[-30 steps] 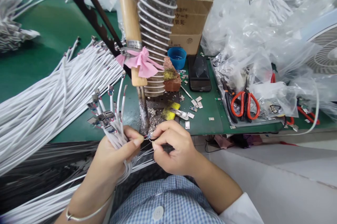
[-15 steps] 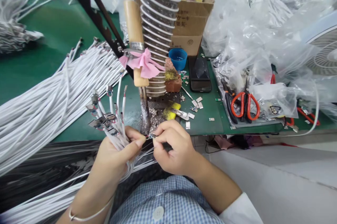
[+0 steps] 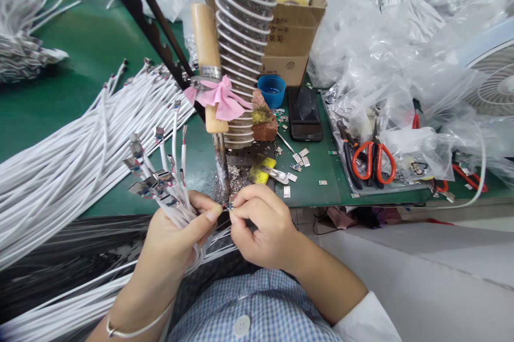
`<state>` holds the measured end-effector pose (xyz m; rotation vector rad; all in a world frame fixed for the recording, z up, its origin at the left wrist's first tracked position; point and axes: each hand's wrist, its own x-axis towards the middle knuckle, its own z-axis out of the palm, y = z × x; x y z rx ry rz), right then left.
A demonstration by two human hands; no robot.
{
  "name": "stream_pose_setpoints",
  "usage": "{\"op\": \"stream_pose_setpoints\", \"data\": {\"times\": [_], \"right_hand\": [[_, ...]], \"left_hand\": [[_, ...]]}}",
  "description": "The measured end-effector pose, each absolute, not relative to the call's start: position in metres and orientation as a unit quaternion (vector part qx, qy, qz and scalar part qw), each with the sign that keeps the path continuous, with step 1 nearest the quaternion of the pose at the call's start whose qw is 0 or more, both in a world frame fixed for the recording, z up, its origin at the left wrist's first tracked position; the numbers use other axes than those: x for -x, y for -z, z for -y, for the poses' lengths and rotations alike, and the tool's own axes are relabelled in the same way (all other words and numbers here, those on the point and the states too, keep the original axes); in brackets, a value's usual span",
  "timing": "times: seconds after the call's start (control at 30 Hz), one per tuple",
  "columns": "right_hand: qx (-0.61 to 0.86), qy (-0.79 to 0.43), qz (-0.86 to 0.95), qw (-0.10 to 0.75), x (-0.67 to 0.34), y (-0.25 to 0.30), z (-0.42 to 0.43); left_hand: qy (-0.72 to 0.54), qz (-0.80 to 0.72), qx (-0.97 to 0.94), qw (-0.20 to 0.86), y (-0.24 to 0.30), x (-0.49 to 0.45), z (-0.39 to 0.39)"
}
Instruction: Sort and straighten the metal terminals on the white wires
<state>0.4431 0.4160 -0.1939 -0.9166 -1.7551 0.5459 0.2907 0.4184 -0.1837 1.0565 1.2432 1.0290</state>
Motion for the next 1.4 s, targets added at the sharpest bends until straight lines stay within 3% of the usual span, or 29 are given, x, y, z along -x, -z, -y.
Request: {"op": "stream_pose_setpoints", "data": {"times": [0.6, 0.83, 0.97, 1.1, 1.17, 1.4], "right_hand": [[0.372, -0.254, 0.741, 0.498, -0.447, 0.195, -0.406], [0.335, -0.293, 0.759, 0.476, -0.450, 0.193, -0.394], [0.278, -0.353, 0.799, 0.399, -0.460, 0.192, -0.383], [0.332, -0.422, 0.815, 0.216, -0.471, 0.194, -0.376], [0.365, -0.431, 0.806, 0.177, -0.468, 0.198, -0.375], [0.373, -0.436, 0.758, 0.312, -0.417, 0.213, -0.373]], "left_hand": [[-0.428, -0.522, -0.455, 0.581, 0.192, -0.287, -0.409], [-0.461, -0.505, -0.333, 0.649, 0.201, -0.288, -0.390], [-0.521, -0.475, -0.265, 0.658, 0.210, -0.283, -0.380], [-0.565, -0.414, -0.175, 0.692, 0.212, -0.276, -0.372], [-0.571, -0.379, -0.138, 0.715, 0.211, -0.274, -0.367], [-0.570, -0.354, -0.082, 0.737, 0.214, -0.272, -0.351]]}}
